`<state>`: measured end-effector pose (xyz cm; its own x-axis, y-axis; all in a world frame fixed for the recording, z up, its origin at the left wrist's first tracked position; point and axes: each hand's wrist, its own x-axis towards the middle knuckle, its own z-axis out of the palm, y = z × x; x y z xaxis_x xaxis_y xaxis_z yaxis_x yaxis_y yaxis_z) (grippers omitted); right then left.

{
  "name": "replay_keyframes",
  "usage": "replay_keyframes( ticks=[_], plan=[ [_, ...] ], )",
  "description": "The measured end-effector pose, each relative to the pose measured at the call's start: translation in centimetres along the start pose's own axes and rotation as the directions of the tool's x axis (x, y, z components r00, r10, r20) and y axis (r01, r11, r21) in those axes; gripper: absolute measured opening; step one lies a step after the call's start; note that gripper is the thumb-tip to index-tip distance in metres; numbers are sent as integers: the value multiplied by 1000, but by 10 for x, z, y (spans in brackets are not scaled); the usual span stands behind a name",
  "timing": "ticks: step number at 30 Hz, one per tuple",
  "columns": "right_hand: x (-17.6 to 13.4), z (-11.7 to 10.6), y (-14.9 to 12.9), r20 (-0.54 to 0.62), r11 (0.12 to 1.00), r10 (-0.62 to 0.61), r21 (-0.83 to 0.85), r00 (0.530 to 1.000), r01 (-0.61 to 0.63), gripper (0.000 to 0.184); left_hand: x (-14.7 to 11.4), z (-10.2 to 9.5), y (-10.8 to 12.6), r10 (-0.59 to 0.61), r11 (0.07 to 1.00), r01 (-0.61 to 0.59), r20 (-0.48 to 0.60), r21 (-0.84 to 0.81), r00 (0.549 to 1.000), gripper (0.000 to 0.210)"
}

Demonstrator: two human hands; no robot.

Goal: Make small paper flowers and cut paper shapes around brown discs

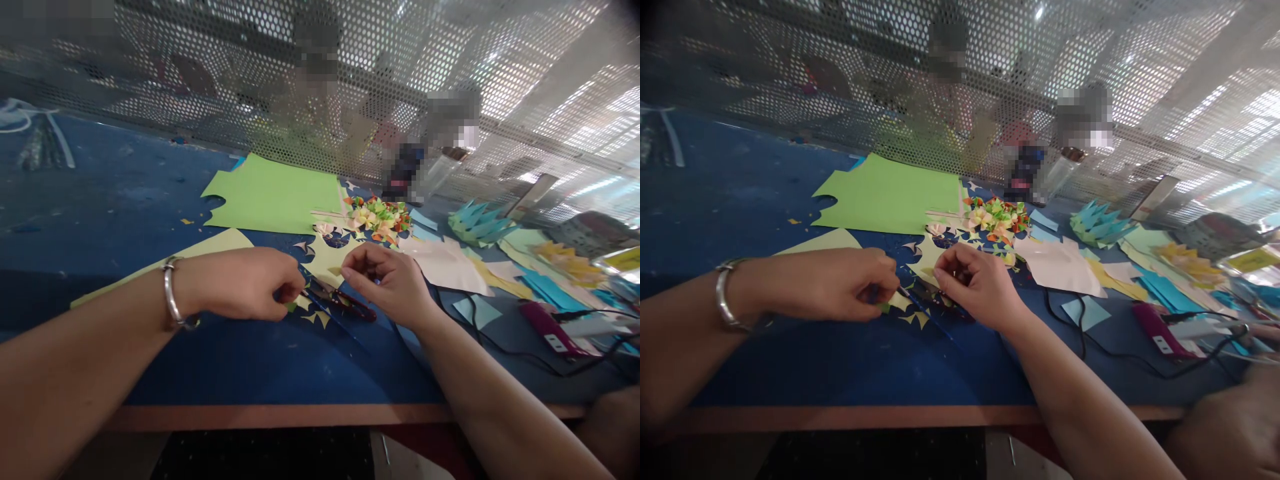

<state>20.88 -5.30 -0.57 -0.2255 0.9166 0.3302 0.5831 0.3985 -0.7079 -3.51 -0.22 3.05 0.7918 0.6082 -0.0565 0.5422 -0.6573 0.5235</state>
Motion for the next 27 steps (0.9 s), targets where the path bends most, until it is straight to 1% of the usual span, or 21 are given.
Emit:
replay_keyframes(
  ticks=[1,3,5,6,8,10,12,14,17,19,22,25,27],
  plan=[
    [0,0,0,-1,1000,0,-8,1000,0,11,0,-3,-2,-10,1000,10,46,9,999,8],
    [0,0,1,-2,1000,-8,-27,1000,8,11,1,-10,-5,-81,996,80,38,23,996,6],
    [0,0,2,-6,999,-20,-46,1000,20,10,5,-12,-7,-130,990,133,-83,35,988,7],
    [0,0,2,-7,998,-25,-53,1000,25,9,7,-11,-8,-130,990,135,-139,31,982,6],
    [0,1,2,-7,998,-27,-65,1000,26,9,11,-5,-9,-98,995,95,-215,-21,972,3],
    [-1,2,2,-14,996,-30,-79,999,29,8,14,4,-7,-67,992,39,-233,-122,970,6],
    [-1,3,2,-24,995,-42,-96,999,39,7,16,13,-5,-43,984,0,-237,-178,970,12],
    [-1,3,1,-30,993,-60,-108,998,56,7,16,19,-1,-29,976,-26,-252,-215,967,13],
    [-1,3,1,-18,990,-80,-118,997,77,6,15,23,5,-20,958,-63,-282,-281,959,12],
    [-1,2,1,-12,989,-85,-121,996,83,5,16,23,7,-32,941,-70,-292,-331,956,18],
    [-2,2,2,-13,989,-96,-117,995,93,4,18,24,7,-71,881,-68,-272,-468,960,21],
    [-2,2,1,-7,988,-104,-117,995,103,5,21,27,5,-86,767,-100,-256,-634,963,13],
    [-3,2,1,-2,987,-110,-119,994,109,6,23,30,3,-97,699,-115,-253,-706,963,17]
  ],
)
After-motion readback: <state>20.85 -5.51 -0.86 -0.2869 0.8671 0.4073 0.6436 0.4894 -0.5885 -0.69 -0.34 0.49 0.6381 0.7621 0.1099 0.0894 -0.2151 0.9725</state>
